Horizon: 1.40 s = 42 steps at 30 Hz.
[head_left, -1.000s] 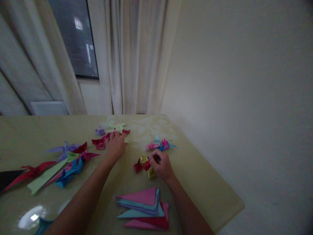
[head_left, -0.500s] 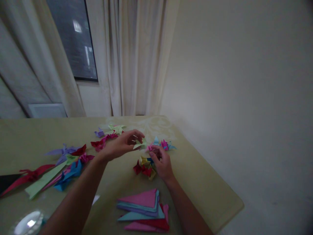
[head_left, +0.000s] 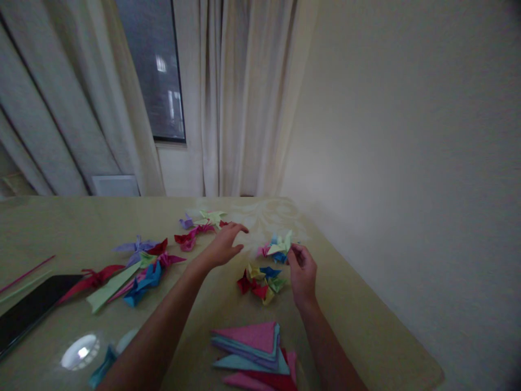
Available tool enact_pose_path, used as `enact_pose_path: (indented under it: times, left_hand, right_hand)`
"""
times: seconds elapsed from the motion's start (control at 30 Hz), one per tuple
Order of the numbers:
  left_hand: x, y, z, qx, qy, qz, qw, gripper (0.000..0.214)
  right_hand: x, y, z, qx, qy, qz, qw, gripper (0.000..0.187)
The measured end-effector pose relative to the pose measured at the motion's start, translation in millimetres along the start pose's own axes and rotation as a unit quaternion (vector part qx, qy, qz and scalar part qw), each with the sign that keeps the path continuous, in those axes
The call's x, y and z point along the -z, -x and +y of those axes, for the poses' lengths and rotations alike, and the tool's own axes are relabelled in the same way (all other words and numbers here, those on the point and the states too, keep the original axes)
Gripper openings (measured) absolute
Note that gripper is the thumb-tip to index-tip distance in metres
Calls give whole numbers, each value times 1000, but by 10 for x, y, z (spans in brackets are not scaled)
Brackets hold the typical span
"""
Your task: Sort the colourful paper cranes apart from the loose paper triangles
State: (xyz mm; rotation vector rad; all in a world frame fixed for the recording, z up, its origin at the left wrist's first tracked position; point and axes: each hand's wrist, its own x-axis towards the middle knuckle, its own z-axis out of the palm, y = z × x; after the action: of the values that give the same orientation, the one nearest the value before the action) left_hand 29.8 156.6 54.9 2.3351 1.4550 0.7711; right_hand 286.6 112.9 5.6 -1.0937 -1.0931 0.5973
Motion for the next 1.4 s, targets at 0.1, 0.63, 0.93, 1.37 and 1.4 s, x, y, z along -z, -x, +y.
enact_pose_path:
  times: [0.1,0.63,0.93,1.37,1.4]
  left_hand:
    - [52,130,-438,192,-163,54,966,45]
    - [55,40,-491,59,-7,-155,986,15]
    - [220,65,298,-81,175,-140,971,17]
    - [194,-1,276,-75,257,-15,964,15]
    - [226,-2,255,-64,249,-16,966,15]
  right_hand:
    - [197,-196,133,5,46,135,990,43]
    - [690,-454,609,-52,245,246,936,32]
    - [68,-8,-40,38,69,-37,996,37]
    - [-136,156,-232,12,-5,-123,992,28]
    - [-113,133,-243,8,-10,-123,992,29]
